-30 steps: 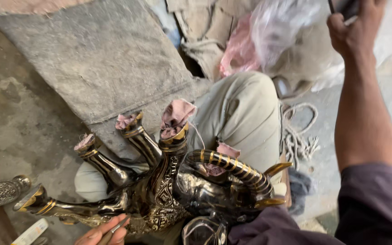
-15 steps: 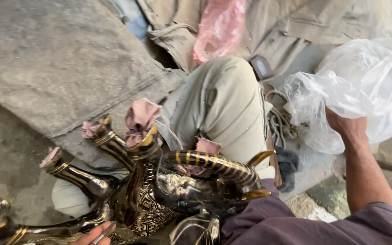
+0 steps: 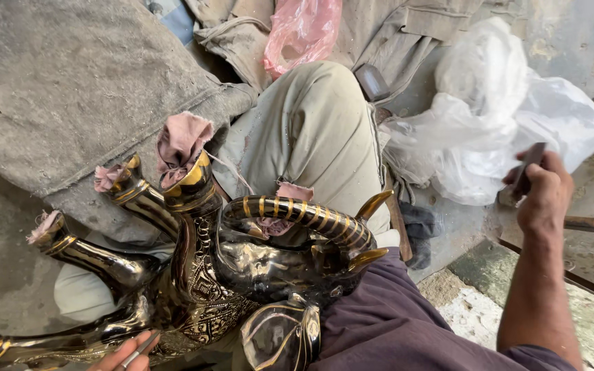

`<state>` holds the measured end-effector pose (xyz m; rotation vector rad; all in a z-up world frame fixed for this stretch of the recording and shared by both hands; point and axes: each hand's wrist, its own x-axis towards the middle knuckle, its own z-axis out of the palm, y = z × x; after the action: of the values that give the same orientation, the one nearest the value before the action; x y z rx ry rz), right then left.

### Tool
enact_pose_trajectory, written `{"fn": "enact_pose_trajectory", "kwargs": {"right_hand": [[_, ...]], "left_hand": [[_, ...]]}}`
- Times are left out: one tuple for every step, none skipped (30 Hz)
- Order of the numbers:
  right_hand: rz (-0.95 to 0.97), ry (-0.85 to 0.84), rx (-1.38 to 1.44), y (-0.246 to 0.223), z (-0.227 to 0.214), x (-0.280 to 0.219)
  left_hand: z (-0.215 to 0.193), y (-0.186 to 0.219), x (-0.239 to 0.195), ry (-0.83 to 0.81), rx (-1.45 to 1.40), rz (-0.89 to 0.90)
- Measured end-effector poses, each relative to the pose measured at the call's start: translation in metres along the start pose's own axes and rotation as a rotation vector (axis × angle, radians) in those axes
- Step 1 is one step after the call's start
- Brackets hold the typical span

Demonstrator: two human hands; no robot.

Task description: The person uses a small metal punch and a wooden mallet to engrave decorative patterns onto a dark metallic multi-spouted object. They repeatedly tap the punch with the mallet to create indentations along the surface.

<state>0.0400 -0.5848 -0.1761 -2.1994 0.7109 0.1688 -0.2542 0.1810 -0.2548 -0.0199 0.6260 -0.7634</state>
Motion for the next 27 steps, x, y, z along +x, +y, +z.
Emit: {"fn": "enact_pose_trajectory", "kwargs": {"right_hand": [[-0.014, -0.207, 0.091, -0.009, -0.003, 0.000], [-0.031, -0.414, 0.181, -0.018, -0.002, -0.001], [0.015, -0.544, 0.118, -0.024, 0.009, -0.001], [0.062, -0.673, 0.054, -0.029, 0.029, 0.001], [0.048, -0.700, 0.059, -0.033, 0.051, 0.004], [0.033, -0.728, 0.066, -0.038, 0.074, 0.010], [-0.011, -0.738, 0.102, -0.043, 0.097, 0.017], [-0.055, -0.749, 0.138, -0.049, 0.114, 0.025], [-0.109, -0.716, 0.011, -0.054, 0.129, 0.030], [-0.163, -0.681, -0.115, -0.057, 0.139, 0.034], [-0.161, -0.567, -0.201, -0.060, 0.143, 0.036], [-0.158, -0.452, -0.285, -0.062, 0.146, 0.036], [-0.161, -0.330, -0.369, -0.065, 0.145, 0.038], [-0.152, -0.232, -0.335, -0.067, 0.143, 0.040], [-0.140, -0.136, -0.303, -0.066, 0.139, 0.040], [-0.128, -0.041, -0.270, -0.063, 0.137, 0.041], [-0.044, -0.042, -0.257, -0.059, 0.136, 0.043], [0.040, -0.043, -0.243, -0.054, 0.135, 0.046], [0.126, -0.041, -0.228, -0.046, 0.134, 0.048], [0.030, -0.066, -0.359, -0.039, 0.134, 0.052], [-0.066, -0.093, -0.489, -0.031, 0.134, 0.055], [-0.163, -0.119, -0.618, -0.025, 0.135, 0.056], [-0.249, -0.106, -0.726, -0.020, 0.137, 0.058], [-0.335, -0.092, -0.832, -0.016, 0.139, 0.059], [-0.428, -0.082, -0.938, -0.016, 0.141, 0.060], [-0.388, -0.036, -0.898, -0.018, 0.145, 0.059], [-0.340, 0.011, -0.859, -0.019, 0.147, 0.056]], "left_hand": [[-0.004, 0.003, 0.001, 0.052, 0.036, 0.033], [-0.009, 0.004, 0.001, 0.196, 0.191, 0.159], [-0.013, 0.002, -0.003, 0.380, 0.226, 0.215], [-0.018, 0.002, -0.004, 0.342, 0.218, 0.229], [-0.022, -0.002, -0.007, 0.311, 0.208, 0.243], [-0.025, -0.004, -0.012, 0.278, 0.197, 0.255], [-0.026, -0.005, -0.013, 0.259, 0.204, 0.280], [-0.028, -0.006, -0.015, 0.244, 0.209, 0.304], [-0.028, -0.008, -0.021, 0.228, 0.213, 0.326], [-0.028, -0.010, -0.026, 0.221, 0.214, 0.351], [-0.026, -0.012, -0.030, 0.207, 0.218, 0.373], [-0.023, -0.015, -0.034, 0.195, 0.221, 0.397], [-0.019, -0.016, -0.032, 0.179, 0.231, 0.422], [-0.015, -0.016, -0.030, 0.162, 0.238, 0.450], [-0.011, -0.019, -0.029, 0.145, 0.239, 0.473], [-0.006, -0.023, -0.028, 0.132, 0.240, 0.492], [-0.001, -0.027, -0.028, 0.133, 0.243, 0.516], [0.004, -0.031, -0.028, 0.139, 0.251, 0.538], [0.009, -0.034, -0.027, 0.181, 0.259, 0.565], [0.014, -0.035, -0.028, 0.304, 0.300, 0.596], [0.019, -0.036, -0.027, 0.254, 0.271, 0.590], [0.022, -0.036, -0.026, 0.203, 0.241, 0.583], [0.025, -0.034, -0.024, 0.149, 0.214, 0.577], [0.027, -0.033, -0.022, 0.102, 0.183, 0.568], [0.028, -0.035, -0.021, 0.057, 0.149, 0.565], [0.029, -0.036, -0.020, 0.011, 0.115, 0.562], [0.030, -0.036, -0.020, 0.057, 0.143, 0.557]]}}
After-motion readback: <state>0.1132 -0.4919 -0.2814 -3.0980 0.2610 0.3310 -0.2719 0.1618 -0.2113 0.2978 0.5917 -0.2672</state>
